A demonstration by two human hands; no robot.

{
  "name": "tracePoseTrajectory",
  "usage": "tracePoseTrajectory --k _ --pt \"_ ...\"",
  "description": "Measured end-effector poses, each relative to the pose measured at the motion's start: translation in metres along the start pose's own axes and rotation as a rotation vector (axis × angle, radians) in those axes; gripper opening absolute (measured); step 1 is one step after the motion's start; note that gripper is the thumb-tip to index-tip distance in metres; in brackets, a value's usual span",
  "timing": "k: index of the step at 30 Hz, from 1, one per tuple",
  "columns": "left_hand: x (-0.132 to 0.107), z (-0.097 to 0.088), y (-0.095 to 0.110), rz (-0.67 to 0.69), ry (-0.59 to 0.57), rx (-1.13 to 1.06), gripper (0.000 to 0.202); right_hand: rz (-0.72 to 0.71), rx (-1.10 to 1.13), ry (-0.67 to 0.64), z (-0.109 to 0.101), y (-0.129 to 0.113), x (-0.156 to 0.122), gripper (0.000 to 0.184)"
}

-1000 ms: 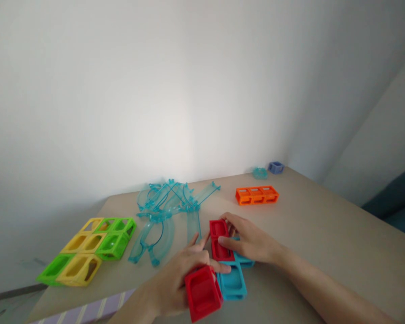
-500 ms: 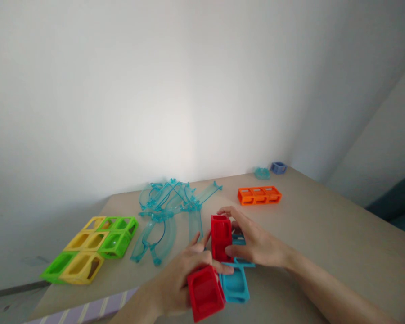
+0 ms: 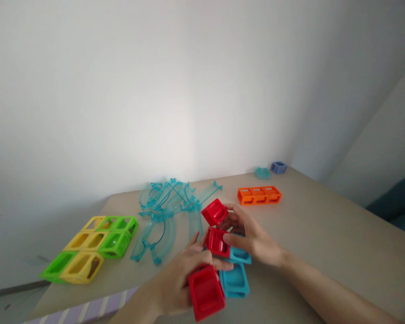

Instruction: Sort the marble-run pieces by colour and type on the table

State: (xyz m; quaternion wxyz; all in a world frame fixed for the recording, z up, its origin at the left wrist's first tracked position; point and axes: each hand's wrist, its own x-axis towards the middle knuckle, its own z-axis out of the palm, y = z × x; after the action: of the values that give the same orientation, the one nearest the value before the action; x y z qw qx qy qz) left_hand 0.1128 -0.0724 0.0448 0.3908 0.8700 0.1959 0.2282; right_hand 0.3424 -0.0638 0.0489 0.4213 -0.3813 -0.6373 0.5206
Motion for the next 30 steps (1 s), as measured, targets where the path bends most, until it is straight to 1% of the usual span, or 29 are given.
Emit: tracePoseTrajectory --k 3,5,7,12,15,18,21,23,25,26,28,30 --pt "-0.001 -0.001 -0.002 -0.017 -0.023 0.024 0.042 -0.003 -0.035 -0.064 -0.001 -0.001 0.0 0.043" --pt "-0.001 -0.001 -0.002 -0.029 -0.037 0.034 0.043 0.008 -0.047 -0.072 -0.001 -0.002 0.001 0.038" --pt "-0.001 0.0 -0.003 -0.027 -0.034 0.039 0.043 0.022 -0.043 -0.063 -0.001 -0.002 0.001 0.037" --pt "-0.001 0.001 -0.003 -0.011 -0.01 0.025 0.043 0.05 -0.004 0.035 0.003 0.003 0.002 0.033" --pt "-0.001 0.001 -0.002 -0.015 -0.016 0.019 0.043 0.012 -0.027 0.115 0.003 0.009 0.005 0.031" --pt "0.0 0.0 0.0 -0.012 -0.02 0.014 0.044 -0.01 -0.044 0.14 0.002 0.013 0.006 0.031" --pt "0.001 -0.002 0.003 -0.025 -0.022 0.018 0.043 0.018 -0.006 0.102 0.001 0.01 0.003 0.032" --pt "0.001 -0.002 0.004 -0.057 -0.032 0.019 0.043 0.024 -0.001 0.035 -0.001 0.004 0.001 0.037" --pt "0.0 -0.003 0.003 -0.069 -0.046 0.022 0.044 0.011 -0.048 -0.034 -0.002 -0.001 -0.002 0.041" --pt "0.0 -0.003 0.002 -0.066 -0.054 0.025 0.044 0.003 -0.081 -0.05 -0.002 -0.002 -0.002 0.04" --pt "-0.001 -0.002 0.0 -0.057 -0.071 0.031 0.044 -0.01 -0.132 -0.042 -0.002 -0.002 -0.003 0.033" --pt "-0.001 -0.001 -0.002 -0.047 -0.075 0.036 0.044 -0.023 -0.137 -0.004 0.001 0.0 -0.002 0.029"
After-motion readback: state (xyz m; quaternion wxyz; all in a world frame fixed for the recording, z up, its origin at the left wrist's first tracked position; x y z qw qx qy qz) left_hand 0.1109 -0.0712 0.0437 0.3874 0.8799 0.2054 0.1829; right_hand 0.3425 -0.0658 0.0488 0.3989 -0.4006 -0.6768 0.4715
